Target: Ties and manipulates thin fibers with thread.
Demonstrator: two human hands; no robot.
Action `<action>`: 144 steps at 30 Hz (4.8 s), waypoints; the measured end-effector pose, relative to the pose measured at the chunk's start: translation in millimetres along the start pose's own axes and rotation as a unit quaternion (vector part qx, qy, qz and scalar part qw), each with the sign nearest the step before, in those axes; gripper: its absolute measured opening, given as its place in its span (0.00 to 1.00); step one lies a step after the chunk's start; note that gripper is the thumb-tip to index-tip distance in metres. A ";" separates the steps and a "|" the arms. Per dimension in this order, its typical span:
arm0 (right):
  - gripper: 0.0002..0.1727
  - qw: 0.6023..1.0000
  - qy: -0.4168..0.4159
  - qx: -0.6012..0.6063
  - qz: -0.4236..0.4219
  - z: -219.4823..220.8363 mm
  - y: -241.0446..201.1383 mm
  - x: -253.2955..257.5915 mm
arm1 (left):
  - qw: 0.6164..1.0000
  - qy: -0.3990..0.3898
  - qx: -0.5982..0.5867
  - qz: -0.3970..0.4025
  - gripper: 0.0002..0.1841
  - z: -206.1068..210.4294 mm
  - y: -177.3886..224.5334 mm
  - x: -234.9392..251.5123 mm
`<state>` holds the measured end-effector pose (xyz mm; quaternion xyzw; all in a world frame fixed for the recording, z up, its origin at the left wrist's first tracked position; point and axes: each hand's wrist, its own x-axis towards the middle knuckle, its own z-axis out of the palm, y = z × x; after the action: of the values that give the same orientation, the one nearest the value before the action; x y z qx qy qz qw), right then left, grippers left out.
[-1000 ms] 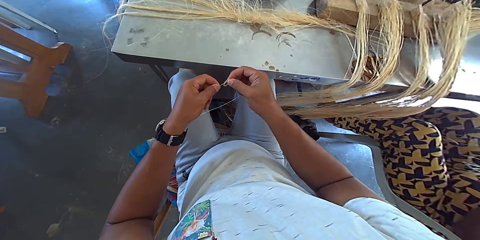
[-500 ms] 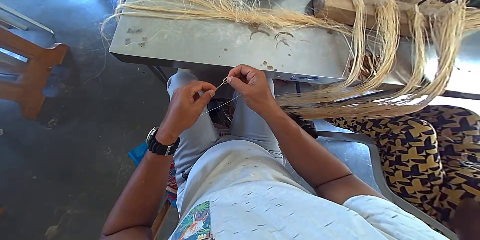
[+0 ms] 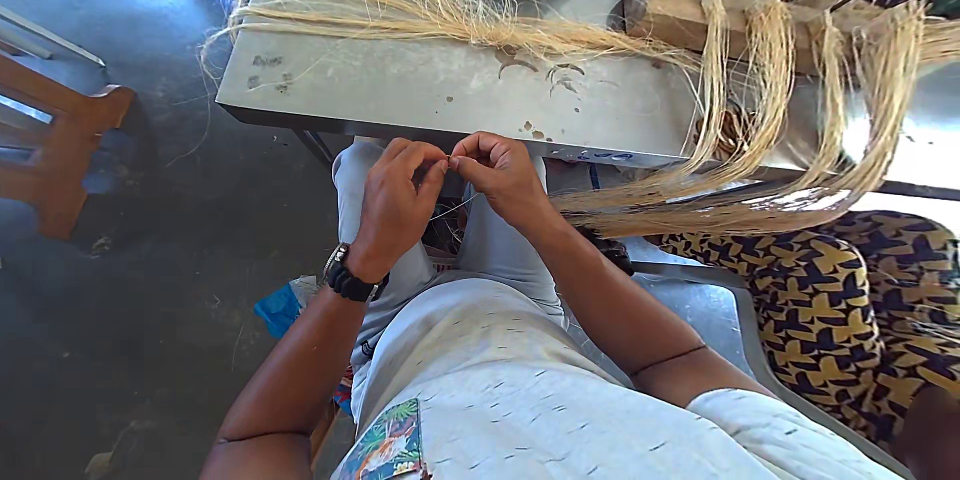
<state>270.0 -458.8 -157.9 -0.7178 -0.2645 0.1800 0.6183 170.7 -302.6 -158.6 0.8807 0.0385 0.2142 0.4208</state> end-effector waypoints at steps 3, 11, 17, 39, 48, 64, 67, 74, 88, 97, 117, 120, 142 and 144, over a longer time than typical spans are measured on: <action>0.04 1.000 -0.006 0.028 0.012 -1.3 0.7 -0.1 | 1.000 -0.001 -0.022 -0.005 0.06 -2.4 -0.5 -1.2; 0.04 0.993 -0.021 0.099 0.058 -2.3 1.6 2.5 | 0.995 0.036 0.043 0.079 0.07 1.3 -1.5 -0.3; 0.03 0.979 -0.050 0.184 0.077 -3.1 5.2 2.3 | 0.994 0.043 0.071 0.070 0.08 6.7 -5.5 -0.7; 0.03 0.998 -0.050 0.034 0.020 -1.3 -1.9 -3.4 | 0.931 -0.107 -0.317 -0.143 0.10 -10.5 -11.9 -11.9; 0.03 0.996 -0.029 0.065 0.058 0.4 -2.4 -2.9 | 0.978 -0.063 -0.172 -0.095 0.06 -5.3 -8.7 -7.4; 0.05 0.990 -0.048 0.087 0.099 -3.1 -2.6 -3.5 | 0.971 -0.085 -0.207 -0.087 0.09 -21.5 -25.1 -12.2; 0.05 0.991 -0.047 0.084 0.098 -3.6 -2.2 -3.6 | 0.967 -0.103 -0.219 -0.084 0.10 -23.6 -30.0 -12.8; 0.05 0.992 -0.050 0.064 0.093 -6.0 -4.2 -4.6 | 0.966 -0.112 -0.214 -0.088 0.10 -27.4 -39.7 -9.6; 0.05 0.993 -0.062 0.045 0.086 -12.1 -3.9 -5.6 | 0.970 -0.142 -0.183 -0.073 0.09 -37.2 -38.6 -1.3; 0.05 0.992 -0.075 0.051 0.087 -16.9 2.0 -7.1 | 0.972 -0.148 -0.166 -0.070 0.07 -41.7 -42.3 -3.9; 0.04 0.997 -0.048 0.034 0.049 -7.0 2.5 -8.5 | 0.995 -0.089 0.035 0.033 0.06 -20.7 -9.5 0.0; 0.03 0.997 -0.051 0.032 0.041 -7.2 2.0 -9.5 | 0.995 -0.088 0.027 0.029 0.04 -19.1 -9.5 0.2; 0.04 0.996 -0.083 -0.022 0.017 -2.3 7.9 -10.5 | 0.988 -0.087 0.114 0.057 0.02 -16.1 -17.6 -1.5; 0.04 0.995 -0.088 -0.036 -0.004 -1.2 8.0 -11.0 | 0.987 -0.089 0.118 0.062 0.03 -17.6 -19.0 -1.3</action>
<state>263.3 -467.1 -166.3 -0.7199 -0.3273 0.2306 0.5669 164.5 -278.0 -163.7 0.9403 -0.0289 0.1543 0.3018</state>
